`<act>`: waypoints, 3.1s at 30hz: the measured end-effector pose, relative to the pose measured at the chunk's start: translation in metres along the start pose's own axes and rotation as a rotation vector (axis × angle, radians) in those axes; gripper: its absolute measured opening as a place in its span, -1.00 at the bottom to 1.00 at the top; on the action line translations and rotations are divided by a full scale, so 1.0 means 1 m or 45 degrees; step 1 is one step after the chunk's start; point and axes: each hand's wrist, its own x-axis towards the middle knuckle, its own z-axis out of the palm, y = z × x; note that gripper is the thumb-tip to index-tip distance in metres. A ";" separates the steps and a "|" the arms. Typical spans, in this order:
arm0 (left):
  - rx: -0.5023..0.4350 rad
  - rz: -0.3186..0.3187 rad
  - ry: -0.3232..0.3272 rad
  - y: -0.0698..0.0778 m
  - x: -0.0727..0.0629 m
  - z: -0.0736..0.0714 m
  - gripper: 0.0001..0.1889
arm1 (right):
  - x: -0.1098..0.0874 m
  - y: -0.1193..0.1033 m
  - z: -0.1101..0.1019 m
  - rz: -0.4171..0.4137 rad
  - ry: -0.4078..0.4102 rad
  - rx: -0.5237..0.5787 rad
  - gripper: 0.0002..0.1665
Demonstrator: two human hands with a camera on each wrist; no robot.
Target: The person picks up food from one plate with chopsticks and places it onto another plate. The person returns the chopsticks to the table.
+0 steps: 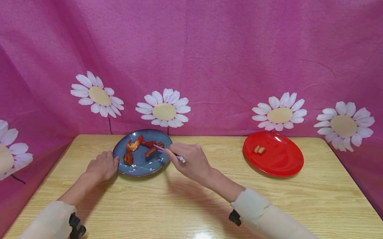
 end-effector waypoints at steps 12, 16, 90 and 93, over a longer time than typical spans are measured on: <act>-0.032 -0.014 -0.007 0.000 -0.001 0.002 -0.49 | -0.005 0.008 -0.027 0.036 0.071 -0.028 -0.61; -0.021 -0.007 -0.009 0.001 0.000 0.001 -0.49 | -0.006 0.010 -0.036 0.027 0.114 -0.053 -0.62; -0.017 0.018 -0.047 0.000 0.001 -0.002 -0.47 | -0.080 0.044 -0.186 0.167 0.275 -0.583 -0.46; -0.020 0.017 -0.058 0.001 0.001 -0.002 -0.46 | -0.085 0.047 -0.191 0.177 0.250 -0.627 -0.48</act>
